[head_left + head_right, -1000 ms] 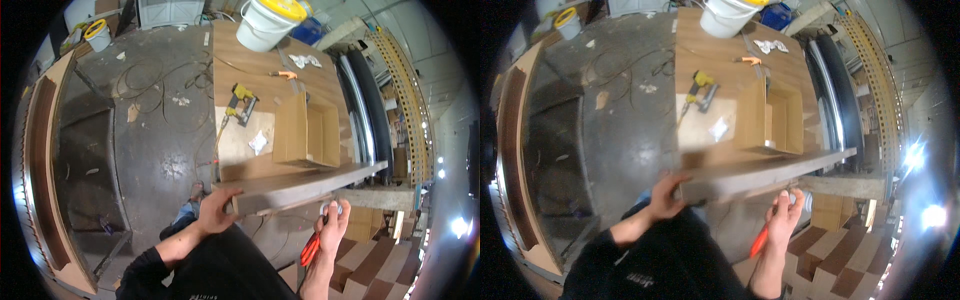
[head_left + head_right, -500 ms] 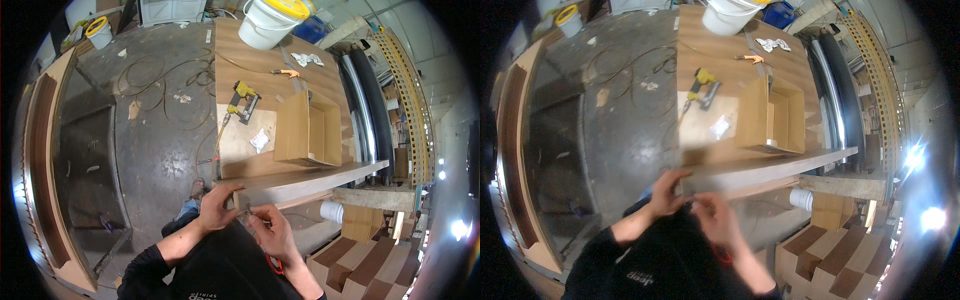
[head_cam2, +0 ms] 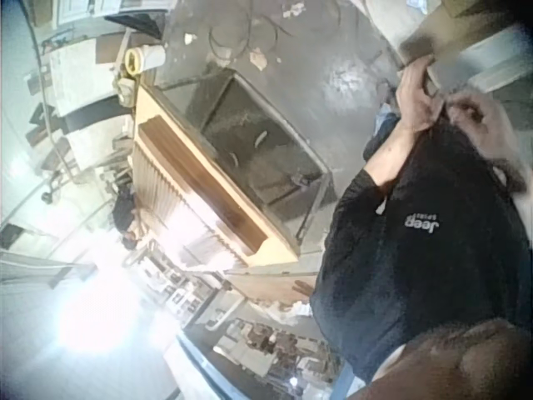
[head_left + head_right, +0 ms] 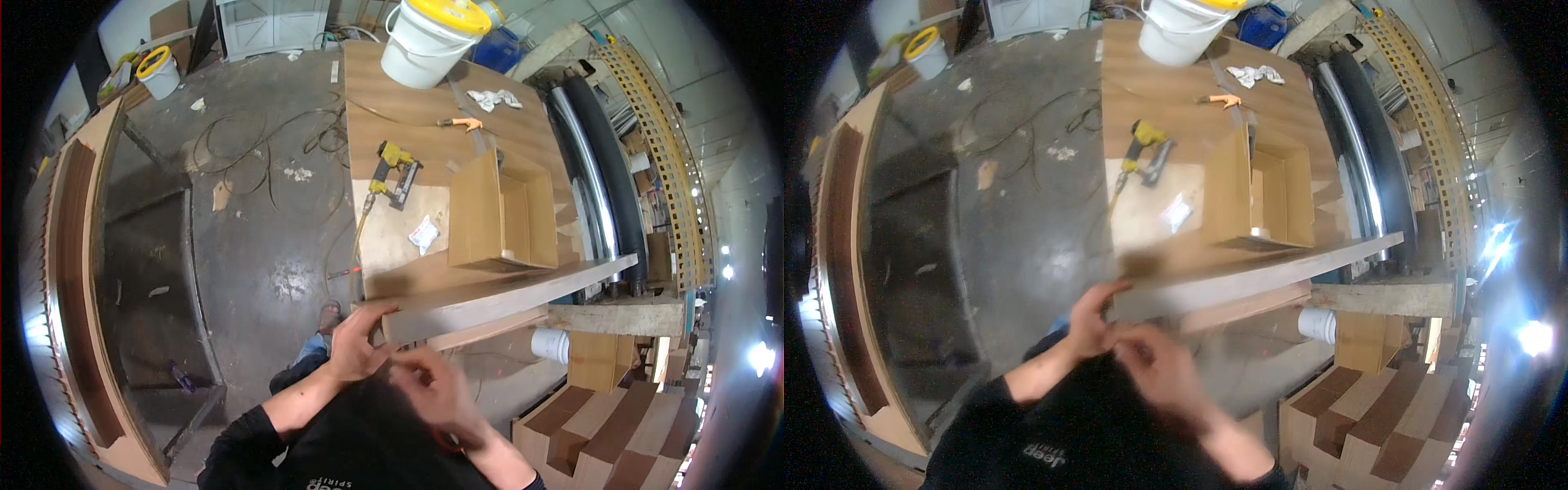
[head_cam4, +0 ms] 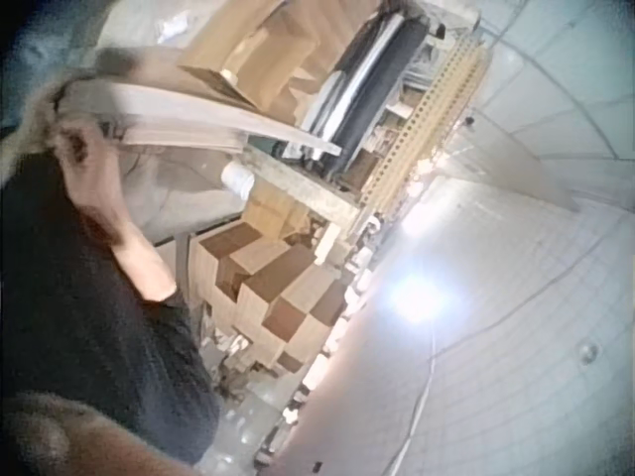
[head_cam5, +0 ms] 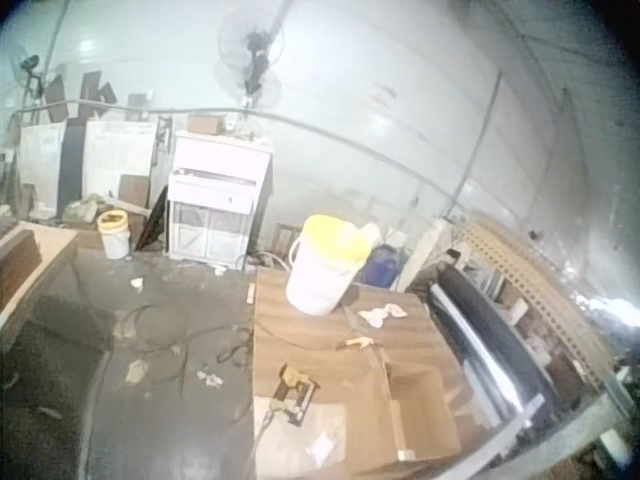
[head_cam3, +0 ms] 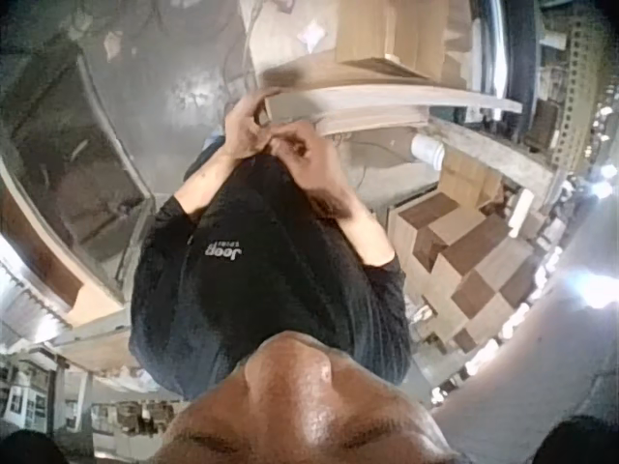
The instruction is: Use a hammer and nail gun to attach wooden pieces to a long trim component.
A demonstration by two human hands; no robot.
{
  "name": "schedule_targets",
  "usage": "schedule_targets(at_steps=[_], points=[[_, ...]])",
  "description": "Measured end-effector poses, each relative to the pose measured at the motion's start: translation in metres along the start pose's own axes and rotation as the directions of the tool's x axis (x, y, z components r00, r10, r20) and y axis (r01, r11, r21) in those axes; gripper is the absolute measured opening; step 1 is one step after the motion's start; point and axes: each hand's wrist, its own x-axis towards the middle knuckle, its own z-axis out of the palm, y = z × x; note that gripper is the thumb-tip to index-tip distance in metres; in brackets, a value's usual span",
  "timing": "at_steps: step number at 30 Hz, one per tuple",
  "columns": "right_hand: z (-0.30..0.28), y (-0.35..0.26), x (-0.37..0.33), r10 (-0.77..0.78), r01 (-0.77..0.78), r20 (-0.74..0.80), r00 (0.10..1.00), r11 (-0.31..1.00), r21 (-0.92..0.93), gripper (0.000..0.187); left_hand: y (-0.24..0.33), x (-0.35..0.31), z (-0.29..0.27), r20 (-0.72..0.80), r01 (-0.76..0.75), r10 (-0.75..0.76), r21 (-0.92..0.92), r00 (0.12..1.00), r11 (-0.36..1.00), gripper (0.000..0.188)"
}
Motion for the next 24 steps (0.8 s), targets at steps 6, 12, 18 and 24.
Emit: schedule_targets(at_steps=[6,12,18,24], points=[[0.005,0.023,-0.001,0.089,-0.066,-0.116,0.989,0.980,0.189,0.022,0.005,0.003,-0.005,0.012,-0.145,0.145,0.075,0.989,0.987,0.060],[0.008,0.026,0.002,0.116,-0.083,-0.108,0.987,0.959,0.271,0.023,0.001,0.003,-0.005,0.010,-0.154,0.154,0.041,0.988,0.987,0.061],[0.006,0.027,0.003,0.286,-0.232,-0.057,0.957,0.867,0.441,0.030,-0.002,0.003,-0.002,0.000,-0.138,0.138,0.009,0.990,0.990,0.062],[-0.084,0.039,-0.012,0.427,-0.096,-0.634,0.645,0.868,0.486,0.030,-0.001,0.002,-0.006,0.061,-0.166,0.160,0.104,0.985,0.981,0.061]])
